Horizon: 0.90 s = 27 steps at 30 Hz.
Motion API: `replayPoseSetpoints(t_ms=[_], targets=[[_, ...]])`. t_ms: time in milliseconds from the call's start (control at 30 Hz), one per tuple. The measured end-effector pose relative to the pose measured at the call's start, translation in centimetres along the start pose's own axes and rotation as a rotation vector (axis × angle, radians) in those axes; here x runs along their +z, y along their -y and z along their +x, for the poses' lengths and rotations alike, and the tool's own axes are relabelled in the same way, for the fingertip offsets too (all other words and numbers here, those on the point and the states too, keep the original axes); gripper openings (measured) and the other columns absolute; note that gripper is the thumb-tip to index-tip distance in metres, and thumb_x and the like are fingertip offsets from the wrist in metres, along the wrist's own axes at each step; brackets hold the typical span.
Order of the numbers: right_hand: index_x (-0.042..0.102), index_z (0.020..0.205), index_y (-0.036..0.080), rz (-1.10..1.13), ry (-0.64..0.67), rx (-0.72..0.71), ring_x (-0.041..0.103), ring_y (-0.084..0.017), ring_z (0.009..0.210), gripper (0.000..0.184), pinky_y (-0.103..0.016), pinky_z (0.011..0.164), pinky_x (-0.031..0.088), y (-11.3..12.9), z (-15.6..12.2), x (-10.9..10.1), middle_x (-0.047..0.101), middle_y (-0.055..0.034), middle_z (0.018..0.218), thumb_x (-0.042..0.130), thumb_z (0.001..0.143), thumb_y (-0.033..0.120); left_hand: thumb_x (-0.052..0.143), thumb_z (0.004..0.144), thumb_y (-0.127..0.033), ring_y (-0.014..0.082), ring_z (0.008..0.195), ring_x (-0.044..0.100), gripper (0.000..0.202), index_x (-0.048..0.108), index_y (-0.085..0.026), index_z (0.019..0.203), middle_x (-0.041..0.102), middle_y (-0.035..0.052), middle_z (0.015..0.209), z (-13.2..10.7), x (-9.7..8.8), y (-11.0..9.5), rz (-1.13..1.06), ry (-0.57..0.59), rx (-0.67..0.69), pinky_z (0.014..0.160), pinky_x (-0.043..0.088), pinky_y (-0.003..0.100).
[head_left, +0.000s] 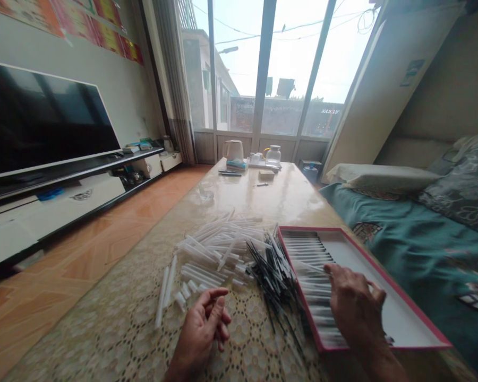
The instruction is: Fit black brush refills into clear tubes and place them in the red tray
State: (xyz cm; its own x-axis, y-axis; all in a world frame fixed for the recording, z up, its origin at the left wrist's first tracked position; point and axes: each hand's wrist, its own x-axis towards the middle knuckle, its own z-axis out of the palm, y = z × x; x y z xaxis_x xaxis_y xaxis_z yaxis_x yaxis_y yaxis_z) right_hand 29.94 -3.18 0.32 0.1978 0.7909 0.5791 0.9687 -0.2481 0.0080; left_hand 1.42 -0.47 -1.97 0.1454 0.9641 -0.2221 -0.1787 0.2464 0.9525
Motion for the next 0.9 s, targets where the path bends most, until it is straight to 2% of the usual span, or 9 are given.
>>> replayPoseSetpoints(t_ms=[100,233,367,567,700,800,900], targets=[[0.059,0.098,0.02,-0.012,0.004,0.01,0.058,-0.023,0.081,0.025,-0.044,0.084,0.025,-0.7,-0.1,0.4,0.068,-0.0049,0.087,0.044,0.082,0.007,0.064,0.07,-0.048,0.0073,0.037,0.048,0.041,0.056,-0.017,0.097,0.057,-0.005,0.056,0.0,0.1,-0.1,-0.007,-0.005,-0.005,0.032,0.038,0.017],[0.06,0.095,0.02,0.055,0.053,-0.007,0.058,-0.023,0.085,0.027,-0.043,0.087,0.025,-1.2,-0.5,2.2,0.068,-0.005,0.089,0.041,0.082,0.006,0.064,0.07,-0.048,0.0073,0.036,0.047,0.041,0.057,-0.017,0.095,0.056,-0.005,0.055,0.0,0.1,-0.1,-0.006,0.002,0.005,0.031,0.036,0.017],[0.058,0.108,0.018,0.124,0.026,-0.108,0.054,-0.023,0.104,0.036,-0.041,0.091,0.029,-1.6,-0.8,4.5,0.063,-0.0098,0.113,0.037,0.082,0.006,0.064,0.07,-0.048,0.0068,0.037,0.046,0.04,0.057,-0.017,0.094,0.056,-0.0054,0.056,-0.2,0.2,-0.2,-0.022,0.001,-0.021,0.032,0.037,0.017],[0.051,0.124,0.019,0.159,0.167,-0.199,0.049,-0.022,0.117,0.052,-0.045,0.096,0.028,-1.4,-0.6,5.8,0.058,-0.0084,0.124,0.034,0.077,0.004,0.064,0.07,-0.049,0.0071,0.036,0.047,0.04,0.058,-0.016,0.092,0.056,-0.0051,0.055,-0.4,0.3,-0.5,0.009,-0.008,-0.005,0.031,0.037,0.017],[0.056,0.116,0.02,0.24,0.191,-0.256,0.054,-0.022,0.108,0.046,-0.041,0.091,0.036,-1.5,-0.3,5.7,0.063,-0.0077,0.115,0.036,0.078,0.005,0.062,0.071,-0.048,0.0069,0.036,0.046,0.037,0.058,-0.017,0.09,0.054,-0.0052,0.054,-0.4,0.4,-0.3,0.032,-0.003,0.024,0.031,0.037,0.017],[0.061,0.1,0.019,0.306,0.178,-0.241,0.059,-0.022,0.096,0.034,-0.037,0.085,0.04,-1.4,-0.2,5.3,0.067,-0.0073,0.101,0.037,0.08,0.007,0.059,0.074,-0.049,0.0066,0.035,0.045,0.035,0.057,-0.017,0.089,0.053,-0.0056,0.054,-0.5,0.4,0.0,0.064,0.016,0.047,0.031,0.036,0.017],[0.059,0.099,0.017,0.335,0.148,-0.221,0.058,-0.022,0.095,0.033,-0.037,0.083,0.041,-1.1,-0.3,5.0,0.067,-0.0087,0.098,0.035,0.081,0.006,0.057,0.076,-0.048,0.0068,0.035,0.045,0.034,0.057,-0.017,0.088,0.051,-0.0058,0.054,-0.6,0.6,0.3,0.115,0.023,0.067,0.031,0.036,0.017]])
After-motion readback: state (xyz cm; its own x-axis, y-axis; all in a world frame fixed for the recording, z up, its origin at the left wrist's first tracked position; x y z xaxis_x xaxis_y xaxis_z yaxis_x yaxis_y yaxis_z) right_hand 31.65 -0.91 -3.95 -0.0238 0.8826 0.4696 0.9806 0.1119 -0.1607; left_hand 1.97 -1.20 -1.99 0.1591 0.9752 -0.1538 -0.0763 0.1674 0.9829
